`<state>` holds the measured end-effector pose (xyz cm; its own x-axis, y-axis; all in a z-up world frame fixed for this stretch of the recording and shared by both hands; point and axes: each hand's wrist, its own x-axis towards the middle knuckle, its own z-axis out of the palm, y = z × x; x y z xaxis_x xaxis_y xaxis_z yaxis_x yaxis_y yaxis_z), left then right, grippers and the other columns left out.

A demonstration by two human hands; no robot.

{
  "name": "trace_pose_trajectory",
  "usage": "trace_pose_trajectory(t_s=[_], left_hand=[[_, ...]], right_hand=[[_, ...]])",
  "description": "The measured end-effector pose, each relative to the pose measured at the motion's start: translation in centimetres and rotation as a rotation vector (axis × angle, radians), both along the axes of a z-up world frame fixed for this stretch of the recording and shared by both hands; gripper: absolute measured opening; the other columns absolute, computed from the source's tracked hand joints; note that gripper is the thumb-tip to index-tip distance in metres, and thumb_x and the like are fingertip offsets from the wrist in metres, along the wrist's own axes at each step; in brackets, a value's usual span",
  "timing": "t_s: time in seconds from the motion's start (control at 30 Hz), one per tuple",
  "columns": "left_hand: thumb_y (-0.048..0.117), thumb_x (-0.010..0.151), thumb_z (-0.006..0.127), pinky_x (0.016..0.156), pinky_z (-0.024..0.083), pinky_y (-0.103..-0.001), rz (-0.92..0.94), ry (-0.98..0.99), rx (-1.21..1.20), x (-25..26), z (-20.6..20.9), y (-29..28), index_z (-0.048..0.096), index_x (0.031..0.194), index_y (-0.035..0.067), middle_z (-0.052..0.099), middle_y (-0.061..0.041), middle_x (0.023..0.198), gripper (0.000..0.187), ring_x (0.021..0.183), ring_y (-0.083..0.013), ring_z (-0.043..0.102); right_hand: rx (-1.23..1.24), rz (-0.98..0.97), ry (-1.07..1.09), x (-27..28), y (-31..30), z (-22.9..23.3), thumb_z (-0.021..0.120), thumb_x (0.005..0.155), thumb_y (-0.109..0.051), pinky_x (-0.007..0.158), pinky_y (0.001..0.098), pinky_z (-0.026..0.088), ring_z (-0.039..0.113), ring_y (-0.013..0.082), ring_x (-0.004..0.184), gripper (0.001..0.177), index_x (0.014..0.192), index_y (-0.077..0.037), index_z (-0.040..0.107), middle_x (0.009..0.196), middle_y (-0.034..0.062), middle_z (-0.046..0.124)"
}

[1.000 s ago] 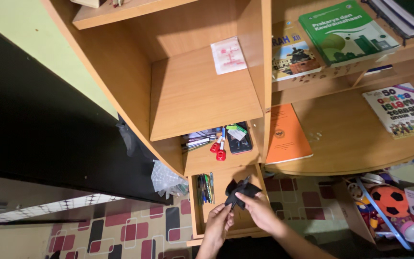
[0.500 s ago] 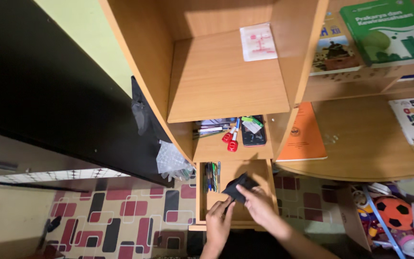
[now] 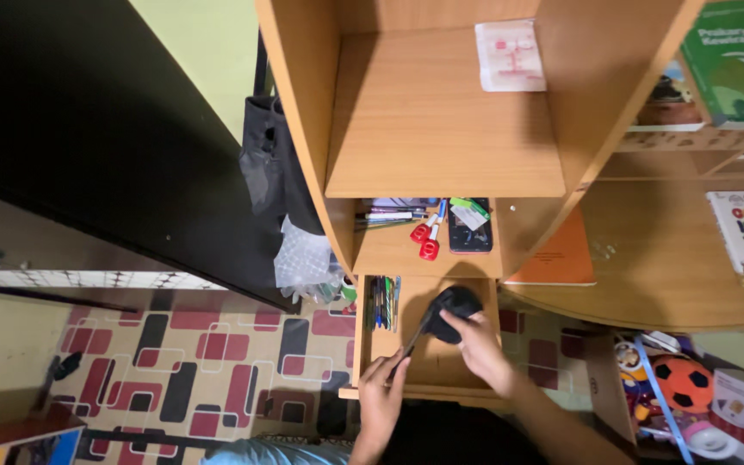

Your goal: The person opens a drawer and repeatedly picks up pens and pencils, wipes them with a black cloth, and places them back into the drawer. The person continues this process for multiple writing instruments throughout the clip.

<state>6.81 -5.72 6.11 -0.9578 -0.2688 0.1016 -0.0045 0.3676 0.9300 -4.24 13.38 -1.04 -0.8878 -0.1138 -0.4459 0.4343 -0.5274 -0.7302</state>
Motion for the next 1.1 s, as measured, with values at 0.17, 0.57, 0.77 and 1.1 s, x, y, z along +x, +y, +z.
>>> trace_pose_trajectory(t_s=[0.17,0.57,0.77,1.1], left_hand=[[0.011,0.090,0.074,0.048,0.051,-0.027,0.075,-0.085,0.044,-0.2,-1.1,-2.0,0.077,0.115,0.003,0.072,-0.009,0.081,0.027,0.060,-0.0136,0.061],[0.010,0.090,0.074,0.055,0.055,-0.026,0.126,-0.030,0.064,-0.4,-0.3,-7.2,0.076,0.110,0.001,0.074,-0.012,0.086,0.022,0.066,-0.0181,0.068],[0.009,0.090,0.074,0.062,0.054,-0.032,0.082,-0.015,-0.012,-1.0,0.2,-9.6,0.077,0.110,0.000,0.073,-0.014,0.081,0.022,0.065,-0.0213,0.068],[0.009,0.090,0.076,0.060,0.053,-0.032,0.015,0.046,-0.029,-2.6,-0.2,-10.8,0.076,0.106,0.000,0.071,-0.014,0.077,0.019,0.063,-0.0235,0.068]], right_hand=[[0.155,0.026,0.030,-4.5,-1.3,-3.8,0.061,0.091,0.005,0.076,0.0379,0.059,0.071,0.0266,0.084,0.025,0.116,0.004,0.066,0.102,0.0152,0.074],[0.543,0.257,0.134,-15.5,-12.6,-10.5,0.067,0.088,-0.003,0.079,0.0314,0.058,0.072,0.0197,0.090,0.026,0.112,0.005,0.071,0.103,0.0123,0.075],[0.775,0.373,0.146,-17.8,-15.7,-11.2,0.070,0.089,-0.011,0.074,0.0337,0.055,0.070,0.0204,0.086,0.038,0.123,0.005,0.069,0.103,0.0165,0.076],[1.124,0.467,0.398,-17.0,-14.6,-10.0,0.069,0.093,-0.023,0.080,0.0338,0.055,0.072,0.0221,0.085,0.059,0.147,-0.002,0.055,0.118,0.0217,0.073]])
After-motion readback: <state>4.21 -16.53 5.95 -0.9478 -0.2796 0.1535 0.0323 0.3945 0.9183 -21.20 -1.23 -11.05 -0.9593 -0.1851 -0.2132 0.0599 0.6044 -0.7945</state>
